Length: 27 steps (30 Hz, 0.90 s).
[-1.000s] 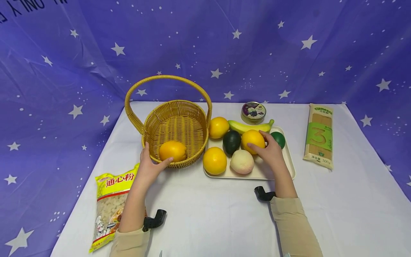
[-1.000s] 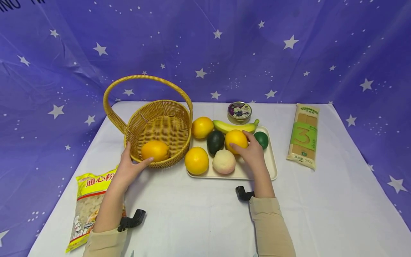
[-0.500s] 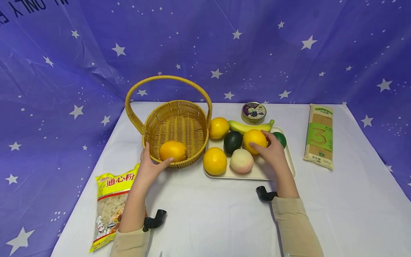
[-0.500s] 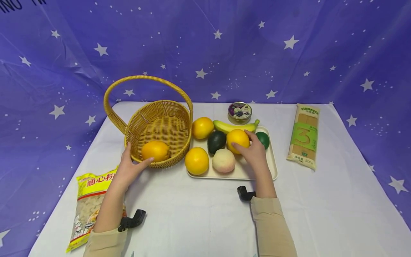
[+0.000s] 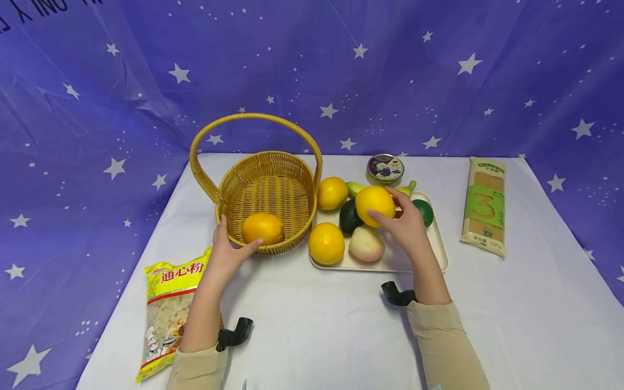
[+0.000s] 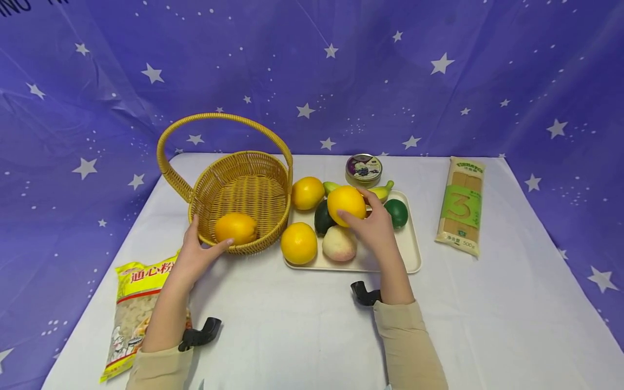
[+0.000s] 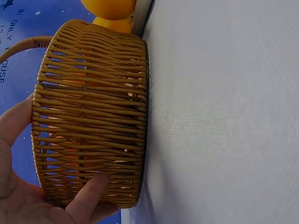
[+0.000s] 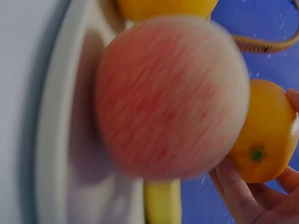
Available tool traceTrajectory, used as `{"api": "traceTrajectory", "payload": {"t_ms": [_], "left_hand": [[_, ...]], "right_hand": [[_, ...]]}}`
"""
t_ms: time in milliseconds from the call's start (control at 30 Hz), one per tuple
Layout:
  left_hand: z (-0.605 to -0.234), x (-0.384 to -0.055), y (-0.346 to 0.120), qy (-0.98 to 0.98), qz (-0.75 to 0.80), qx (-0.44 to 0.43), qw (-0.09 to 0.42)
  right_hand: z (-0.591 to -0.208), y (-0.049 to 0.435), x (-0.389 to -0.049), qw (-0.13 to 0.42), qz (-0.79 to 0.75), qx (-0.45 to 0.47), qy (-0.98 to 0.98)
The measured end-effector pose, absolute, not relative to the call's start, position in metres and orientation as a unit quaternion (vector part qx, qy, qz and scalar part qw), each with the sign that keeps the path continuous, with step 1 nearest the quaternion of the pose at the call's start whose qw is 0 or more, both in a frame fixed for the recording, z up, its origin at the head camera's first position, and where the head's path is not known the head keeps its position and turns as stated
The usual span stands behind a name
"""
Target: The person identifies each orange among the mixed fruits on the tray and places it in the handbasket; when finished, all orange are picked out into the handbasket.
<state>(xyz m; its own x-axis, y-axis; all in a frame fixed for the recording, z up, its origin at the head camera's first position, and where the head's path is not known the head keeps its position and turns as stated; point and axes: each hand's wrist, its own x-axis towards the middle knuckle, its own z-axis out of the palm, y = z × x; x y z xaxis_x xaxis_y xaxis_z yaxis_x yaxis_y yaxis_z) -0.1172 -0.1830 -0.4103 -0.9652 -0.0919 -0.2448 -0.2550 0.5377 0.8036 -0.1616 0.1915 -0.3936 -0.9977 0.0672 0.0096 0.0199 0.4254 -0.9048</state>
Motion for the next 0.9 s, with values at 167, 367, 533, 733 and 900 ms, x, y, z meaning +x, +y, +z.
{"api": "traceTrajectory", "payload": {"t_ms": [167,367,533,733,900], "left_hand": [[-0.410,-0.116,-0.184,0.872,0.472,-0.101,0.086],[-0.413,-0.117,-0.186,0.870,0.476,-0.097,0.084],[-0.415,-0.116,-0.186,0.871,0.473,-0.101,0.084],[-0.416,-0.117,-0.186,0.872,0.473,-0.101,0.080],[-0.416,-0.117,-0.185,0.871,0.475,-0.097,0.080]], "right_hand": [[-0.383,0.171,-0.165,0.006,0.557,0.008,-0.830],[-0.372,0.140,-0.170,-0.027,0.580,0.051,-0.813],[-0.369,0.109,-0.176,-0.048,0.581,0.083,-0.808],[-0.374,0.072,-0.194,-0.061,0.578,0.106,-0.807],[-0.382,0.047,-0.209,-0.046,0.556,0.135,-0.819]]}}
